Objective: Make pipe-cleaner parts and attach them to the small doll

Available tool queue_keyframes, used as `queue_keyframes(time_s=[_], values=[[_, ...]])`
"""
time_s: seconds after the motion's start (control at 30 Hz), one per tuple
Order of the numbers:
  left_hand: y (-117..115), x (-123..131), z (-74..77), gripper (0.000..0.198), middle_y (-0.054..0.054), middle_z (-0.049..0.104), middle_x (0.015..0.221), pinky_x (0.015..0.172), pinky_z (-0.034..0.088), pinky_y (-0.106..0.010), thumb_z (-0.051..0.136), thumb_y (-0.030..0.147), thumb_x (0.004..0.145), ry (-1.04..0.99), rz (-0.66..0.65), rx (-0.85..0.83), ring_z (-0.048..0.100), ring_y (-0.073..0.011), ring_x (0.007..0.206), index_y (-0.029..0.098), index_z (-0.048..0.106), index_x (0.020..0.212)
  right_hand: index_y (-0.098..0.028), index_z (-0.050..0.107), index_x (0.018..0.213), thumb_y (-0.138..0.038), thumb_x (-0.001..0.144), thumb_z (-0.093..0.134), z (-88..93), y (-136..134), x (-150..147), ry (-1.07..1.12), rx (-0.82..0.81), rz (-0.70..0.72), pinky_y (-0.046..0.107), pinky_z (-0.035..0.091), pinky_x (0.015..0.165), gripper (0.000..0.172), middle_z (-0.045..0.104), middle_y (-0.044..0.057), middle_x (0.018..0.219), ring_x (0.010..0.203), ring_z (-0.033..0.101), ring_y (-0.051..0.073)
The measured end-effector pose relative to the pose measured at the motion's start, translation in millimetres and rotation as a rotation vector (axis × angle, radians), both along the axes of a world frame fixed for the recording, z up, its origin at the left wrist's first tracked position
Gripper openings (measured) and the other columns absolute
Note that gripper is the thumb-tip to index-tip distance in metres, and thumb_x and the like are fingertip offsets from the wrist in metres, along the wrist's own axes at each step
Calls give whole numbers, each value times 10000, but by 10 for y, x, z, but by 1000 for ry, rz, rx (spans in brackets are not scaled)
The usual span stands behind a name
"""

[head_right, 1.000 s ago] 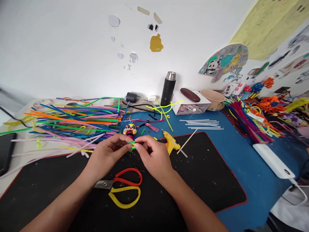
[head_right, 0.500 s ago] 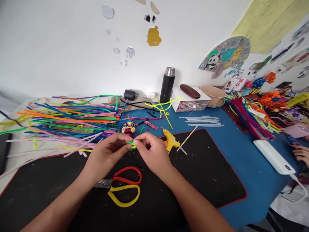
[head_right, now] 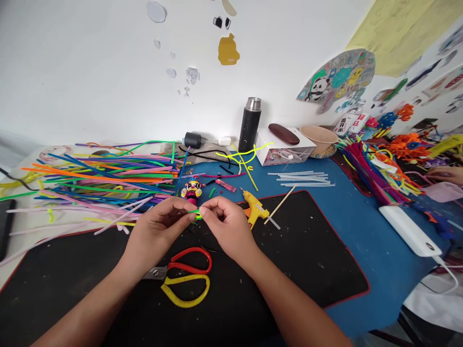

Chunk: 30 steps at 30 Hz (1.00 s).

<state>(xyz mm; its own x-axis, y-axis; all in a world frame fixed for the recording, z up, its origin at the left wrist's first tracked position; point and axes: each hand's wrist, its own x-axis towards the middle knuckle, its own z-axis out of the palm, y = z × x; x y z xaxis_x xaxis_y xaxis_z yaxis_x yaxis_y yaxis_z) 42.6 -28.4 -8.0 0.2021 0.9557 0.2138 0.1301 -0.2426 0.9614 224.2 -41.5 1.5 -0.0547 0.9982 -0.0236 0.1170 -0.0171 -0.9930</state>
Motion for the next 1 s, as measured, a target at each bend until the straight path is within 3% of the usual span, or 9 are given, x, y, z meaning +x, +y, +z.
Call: queue_keyframes(time_s=[0.27, 0.57, 0.67, 1.0], values=[[-8, -3, -9, 117, -30, 754, 967, 768, 548, -280, 719, 220, 941, 26, -10, 83, 698, -186, 901, 269, 808, 999, -200, 695, 910, -444, 914, 736, -43, 13, 2, 112, -36, 5, 243, 272, 465, 247, 423, -91, 581, 483, 365, 87], [5, -14, -46, 107, -30, 763, 1007, 828, 555, -293, 720, 247, 947, 50, 9, 43, 705, -189, 929, 270, 805, 1008, -206, 686, 955, -492, 907, 733, -45, -17, -12, 224, -91, -17, 236, 231, 429, 295, 397, -102, 573, 455, 308, 79], [6, -16, -31, 101, -30, 765, 977, 821, 554, -296, 717, 255, 939, 48, 32, 44, 702, -191, 914, 265, 807, 982, -205, 695, 962, -477, 919, 719, -32, -36, -2, 174, -43, -56, 241, 231, 447, 276, 383, -98, 583, 478, 297, 86], [18, -27, -16, 92, -34, 772, 957, 809, 565, -301, 741, 298, 923, 45, 56, 8, 710, -202, 901, 258, 806, 976, -212, 718, 965, -352, 985, 624, -9, -80, -28, -108, 131, -54, 274, 327, 534, 169, 505, -43, 642, 567, 440, 133]])
